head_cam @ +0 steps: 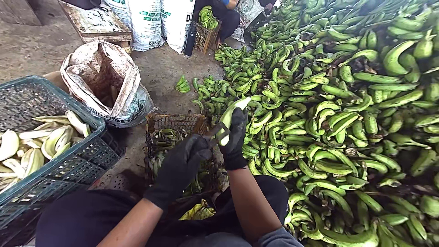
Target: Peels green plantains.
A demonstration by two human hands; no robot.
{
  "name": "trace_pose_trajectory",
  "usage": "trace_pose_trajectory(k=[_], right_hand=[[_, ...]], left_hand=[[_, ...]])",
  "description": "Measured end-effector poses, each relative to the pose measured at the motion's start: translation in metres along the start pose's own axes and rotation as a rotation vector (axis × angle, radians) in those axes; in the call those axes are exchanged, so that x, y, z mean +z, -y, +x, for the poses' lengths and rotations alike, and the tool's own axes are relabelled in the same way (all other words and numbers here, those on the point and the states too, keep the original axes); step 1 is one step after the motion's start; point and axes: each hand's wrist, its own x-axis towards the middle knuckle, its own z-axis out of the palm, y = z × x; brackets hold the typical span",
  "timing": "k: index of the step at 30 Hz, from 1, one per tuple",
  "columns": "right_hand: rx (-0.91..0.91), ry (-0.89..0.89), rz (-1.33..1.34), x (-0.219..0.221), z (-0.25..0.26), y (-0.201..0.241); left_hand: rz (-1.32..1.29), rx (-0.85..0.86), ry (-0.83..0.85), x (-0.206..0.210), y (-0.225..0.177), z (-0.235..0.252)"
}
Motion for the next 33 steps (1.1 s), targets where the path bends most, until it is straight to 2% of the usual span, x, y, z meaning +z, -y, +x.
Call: trace_pose_trajectory(k=[2, 3, 7, 11, 13, 14, 16, 17, 19, 20, 22, 25, 29, 31, 33], right_hand=[[-0.032, -0.135, -0.096, 0.008, 0.003, 0.011], [-0.032, -0.144, -0.115, 0.010, 0.003, 0.014], [0.039, 0.055, -0.042, 0.012, -0.005, 0.006], [0.042, -0.129, -0.200, 0.012, -0.003, 0.003], [0.021, -0.150, -0.232, 0.009, 0.000, 0.004], [0.011, -0.092, -0.246, 0.005, 0.001, 0.002], [0.040, 0.172, -0.176, -0.005, -0.003, -0.005], [0.140, 0.340, -0.052, -0.010, -0.006, -0.008], [0.497, 0.627, 0.256, -0.013, -0.013, -0.010], [0.631, 0.741, 0.324, -0.014, -0.016, -0.010], [0.718, 0.837, 0.321, -0.015, -0.021, -0.008], [0.602, 0.763, 0.227, -0.020, -0.018, -0.007], [0.440, 0.402, 0.218, -0.012, -0.004, -0.006], [0.385, 0.225, 0.366, -0.001, 0.002, -0.001], [0.419, 0.048, 0.586, 0.011, 0.009, 0.007]], left_hand=[[0.028, -0.011, -0.020, 0.005, -0.006, -0.004], [0.055, -0.008, -0.043, 0.004, -0.006, -0.002], [0.149, 0.004, -0.099, -0.007, 0.007, 0.008], [0.155, 0.025, -0.063, -0.001, 0.003, -0.006], [0.164, 0.019, -0.057, 0.002, 0.003, -0.006], [0.170, 0.011, -0.057, 0.002, 0.005, -0.002], [0.203, -0.001, -0.073, -0.003, 0.011, 0.009], [0.237, -0.003, -0.096, -0.007, 0.015, 0.017], [0.303, 0.002, -0.145, -0.017, 0.030, 0.033], [0.322, -0.008, -0.162, -0.021, 0.037, 0.040], [0.313, -0.047, -0.175, -0.025, 0.047, 0.046], [0.268, -0.071, -0.168, -0.025, 0.045, 0.047], [0.274, 0.028, -0.142, -0.010, 0.028, 0.036], [0.312, 0.126, -0.183, 0.002, 0.026, 0.029], [0.349, 0.173, -0.230, 0.008, 0.024, 0.022]])
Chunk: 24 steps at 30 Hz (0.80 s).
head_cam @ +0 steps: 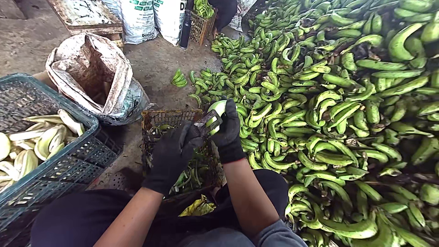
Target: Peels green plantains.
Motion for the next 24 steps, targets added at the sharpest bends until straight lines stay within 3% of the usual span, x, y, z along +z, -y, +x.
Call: trace_pose_trajectory(k=[4, 8, 10, 15, 17, 21, 24], right_hand=[[-0.110, -0.220, 0.222, 0.015, 0.019, -0.001], [-0.113, -0.227, 0.179, 0.013, 0.017, -0.002], [-0.068, -0.127, 0.032, 0.006, 0.015, -0.001], [0.189, 0.422, -0.509, -0.025, -0.002, 0.013], [0.260, 0.564, -0.630, -0.038, -0.004, 0.025], [0.509, 0.626, -0.718, -0.033, -0.012, 0.031], [0.497, 0.609, -0.595, -0.046, -0.006, 0.013]], left_hand=[[0.083, 0.091, -0.152, 0.001, -0.003, -0.008], [0.133, 0.062, -0.180, 0.002, 0.000, -0.010], [0.120, -0.009, -0.112, -0.001, 0.000, -0.007], [0.062, -0.082, 0.045, -0.019, 0.015, 0.016], [0.050, -0.087, 0.097, -0.017, 0.023, 0.019], [0.018, -0.138, 0.149, -0.006, 0.038, 0.026], [-0.079, -0.219, 0.169, -0.005, 0.040, 0.029]])
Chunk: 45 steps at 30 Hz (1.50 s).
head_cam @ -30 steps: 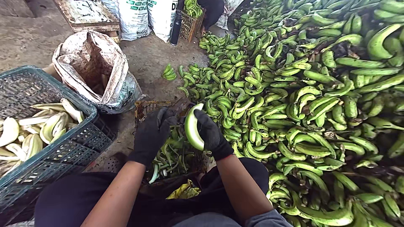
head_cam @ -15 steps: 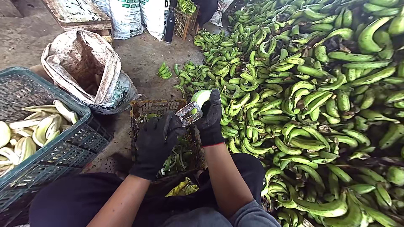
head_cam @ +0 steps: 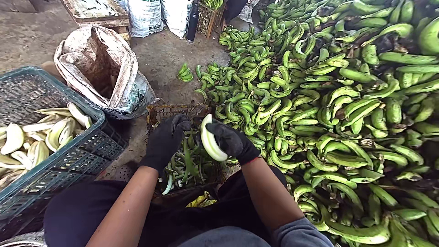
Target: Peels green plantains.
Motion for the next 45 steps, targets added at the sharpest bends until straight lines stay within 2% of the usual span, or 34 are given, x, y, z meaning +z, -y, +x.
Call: trace_pose_trajectory(k=[2, 4, 6, 8, 12, 14, 18, 22, 24, 26, 29, 31, 33, 35, 38, 42, 44, 45], right_hand=[[-0.093, -0.179, 0.243, 0.002, 0.009, -0.007], [-0.197, -0.336, 0.554, 0.004, 0.019, -0.003], [-0.316, -0.356, 0.783, 0.000, 0.026, -0.002], [-0.428, -0.301, 0.958, -0.003, 0.028, -0.002], [-0.539, -0.335, 1.147, -0.008, 0.029, -0.001], [-0.484, -0.337, 1.081, -0.006, 0.025, 0.000], [-0.332, -0.256, 0.768, -0.002, 0.016, -0.001], [-0.164, -0.446, 0.557, 0.000, 0.009, -0.001], [-0.149, -0.483, 0.343, 0.001, 0.006, -0.011], [-0.212, -0.408, 0.122, 0.000, 0.004, -0.019], [-0.252, -0.308, -0.181, 0.003, -0.002, -0.020], [-0.239, -0.247, -0.170, 0.003, 0.001, -0.021], [-0.192, -0.263, 0.016, 0.001, 0.001, -0.021], [-0.132, -0.338, 0.257, -0.007, -0.001, -0.020], [-0.089, -0.349, 0.645, -0.025, -0.002, -0.022], [-0.086, -0.238, 0.912, -0.045, 0.000, -0.030], [-0.020, -0.219, 0.917, -0.043, 0.000, -0.030], [0.011, -0.258, 0.865, -0.038, 0.000, -0.029]], left_hand=[[-0.031, 0.009, -0.015, 0.002, -0.007, -0.004], [-0.014, 0.106, -0.050, 0.011, -0.018, -0.008], [0.032, 0.237, -0.125, 0.020, -0.028, -0.010], [0.068, 0.335, -0.205, 0.026, -0.034, -0.014], [0.120, 0.379, -0.276, 0.033, -0.038, -0.020], [0.116, 0.364, -0.251, 0.033, -0.039, -0.020], [0.053, 0.221, -0.097, 0.023, -0.039, -0.015], [0.220, 0.297, -0.181, 0.031, -0.031, -0.017], [0.218, 0.206, -0.127, 0.033, -0.034, -0.019], [0.110, 0.043, -0.053, 0.028, -0.036, -0.016], [-0.106, -0.107, -0.028, 0.020, -0.029, -0.008], [-0.188, -0.183, -0.004, 0.018, -0.019, -0.004], [-0.197, -0.190, 0.012, 0.017, -0.012, -0.002], [-0.103, -0.128, 0.015, 0.017, -0.015, -0.004], [0.131, 0.124, 0.027, 0.021, -0.019, -0.013], [0.267, 0.545, -0.066, 0.037, -0.018, -0.026], [0.275, 0.612, -0.076, 0.045, -0.020, -0.029], [0.273, 0.581, -0.058, 0.049, -0.022, -0.030]])
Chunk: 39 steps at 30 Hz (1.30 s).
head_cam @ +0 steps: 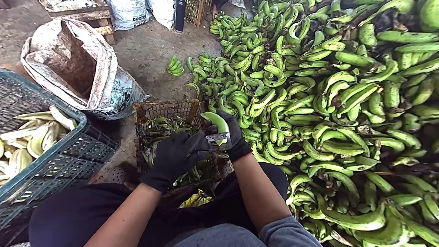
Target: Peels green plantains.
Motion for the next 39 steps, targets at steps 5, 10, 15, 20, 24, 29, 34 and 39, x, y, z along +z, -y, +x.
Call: trace_pose_trajectory(k=[5, 10, 15, 20, 24, 29, 34, 39], right_hand=[[-0.117, -0.057, -0.362, 0.017, -0.008, -0.019], [-0.181, 0.035, -0.384, 0.015, -0.011, -0.020], [-0.110, -0.055, -0.254, 0.003, -0.007, -0.004], [-0.089, -0.011, -0.202, -0.005, -0.001, -0.001], [-0.133, -0.060, -0.262, 0.003, -0.002, -0.017], [-0.158, -0.095, -0.407, 0.005, -0.007, -0.026], [-0.218, -0.230, -0.609, 0.001, -0.002, -0.013], [-0.319, -0.469, -1.103, -0.006, 0.046, -0.054]], left_hand=[[-0.088, -0.472, 0.169, -0.007, -0.002, 0.015], [-0.235, -0.752, 0.061, -0.021, 0.035, 0.014], [-0.473, -0.647, 0.196, -0.039, 0.028, 0.006], [-0.604, -0.336, 0.427, -0.026, 0.000, -0.002], [-0.381, -0.436, 0.354, -0.010, -0.005, 0.004], [-0.176, -0.659, 0.136, -0.012, 0.020, 0.015], [-0.177, -0.846, 0.139, -0.062, 0.048, 0.014], [0.128, -0.861, 0.739, -0.054, 0.043, -0.010]])
